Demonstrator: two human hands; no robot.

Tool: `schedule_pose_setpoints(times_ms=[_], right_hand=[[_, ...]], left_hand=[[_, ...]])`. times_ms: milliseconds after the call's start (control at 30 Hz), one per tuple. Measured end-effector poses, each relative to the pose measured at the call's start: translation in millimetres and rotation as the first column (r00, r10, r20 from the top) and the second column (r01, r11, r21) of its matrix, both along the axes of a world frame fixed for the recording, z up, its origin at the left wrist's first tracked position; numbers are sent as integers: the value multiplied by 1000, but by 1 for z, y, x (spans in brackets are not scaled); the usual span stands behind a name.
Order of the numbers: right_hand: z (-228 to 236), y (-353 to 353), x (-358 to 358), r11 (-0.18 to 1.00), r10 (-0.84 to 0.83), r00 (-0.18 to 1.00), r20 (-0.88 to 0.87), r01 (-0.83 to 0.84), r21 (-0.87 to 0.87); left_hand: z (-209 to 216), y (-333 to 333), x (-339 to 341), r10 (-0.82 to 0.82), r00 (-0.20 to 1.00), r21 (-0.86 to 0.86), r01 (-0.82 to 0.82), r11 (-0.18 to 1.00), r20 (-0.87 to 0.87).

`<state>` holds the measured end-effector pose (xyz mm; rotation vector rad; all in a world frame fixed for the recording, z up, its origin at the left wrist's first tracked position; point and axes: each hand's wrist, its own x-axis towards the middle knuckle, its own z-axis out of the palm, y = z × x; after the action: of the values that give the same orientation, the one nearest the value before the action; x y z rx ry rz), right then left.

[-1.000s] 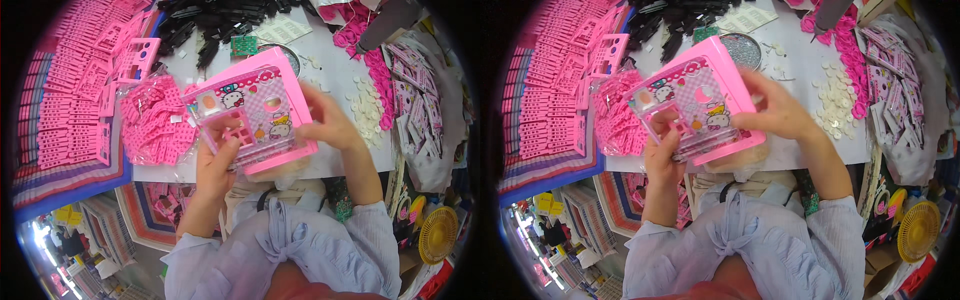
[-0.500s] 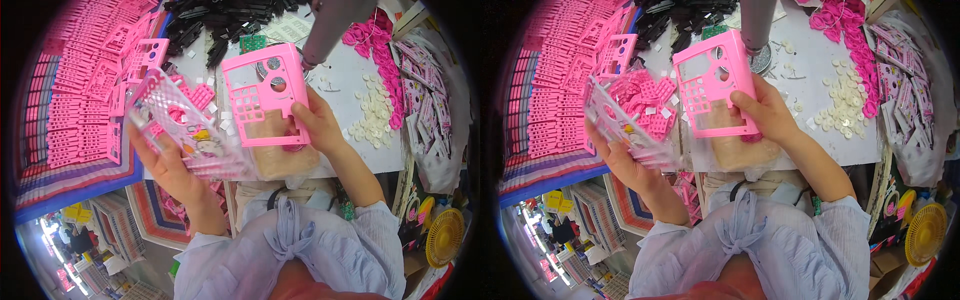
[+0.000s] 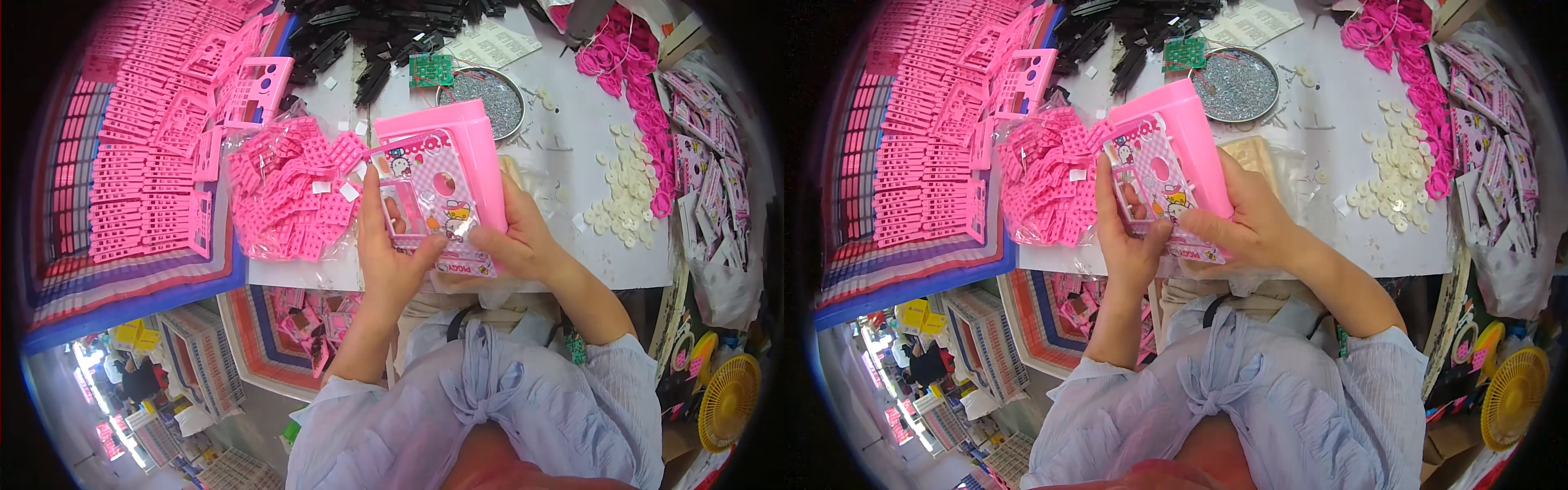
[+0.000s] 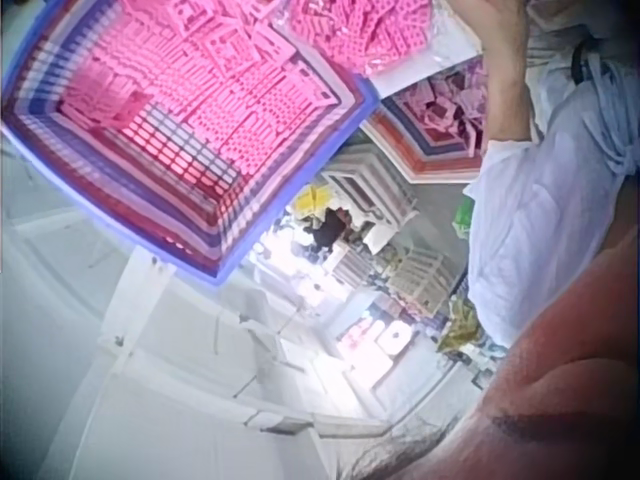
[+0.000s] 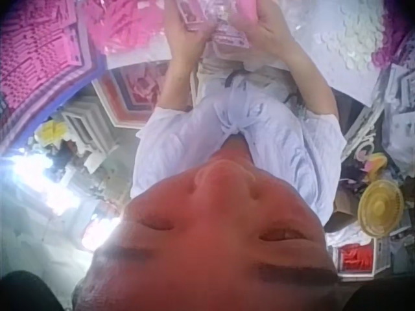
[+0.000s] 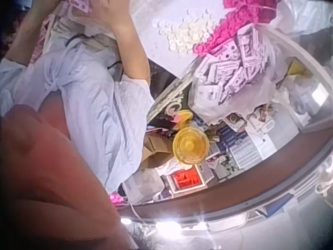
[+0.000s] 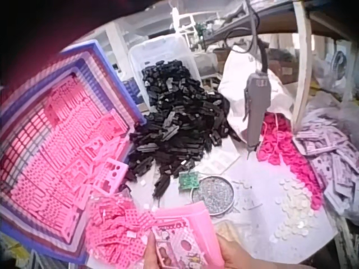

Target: Assembling a pink toy piggy bank by installing electronic components and plastic parts using a hot glue gun.

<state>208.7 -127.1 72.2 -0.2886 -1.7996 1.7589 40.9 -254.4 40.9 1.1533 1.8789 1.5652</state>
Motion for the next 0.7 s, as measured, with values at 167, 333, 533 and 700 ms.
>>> schedule_pose_setpoints(times_ms=[167, 333, 533, 700], right_hand=[[0, 14, 5, 984, 108, 993, 57, -114, 134], [-9, 5, 8, 990, 110, 991, -72, -116, -80], [-7, 11, 16, 992, 121, 990, 78, -123, 29], [-11, -5, -1, 997, 55, 998, 36, -53, -47]], left_hand=[[-3, -1, 7, -10, 991, -31, 14, 999, 134], [5, 0, 16, -84, 989, -4, 85, 996, 123], [21, -9, -6, -98, 977, -146, 70, 987, -190], [29, -14, -8, -119, 972, -210, 75, 975, -203]])
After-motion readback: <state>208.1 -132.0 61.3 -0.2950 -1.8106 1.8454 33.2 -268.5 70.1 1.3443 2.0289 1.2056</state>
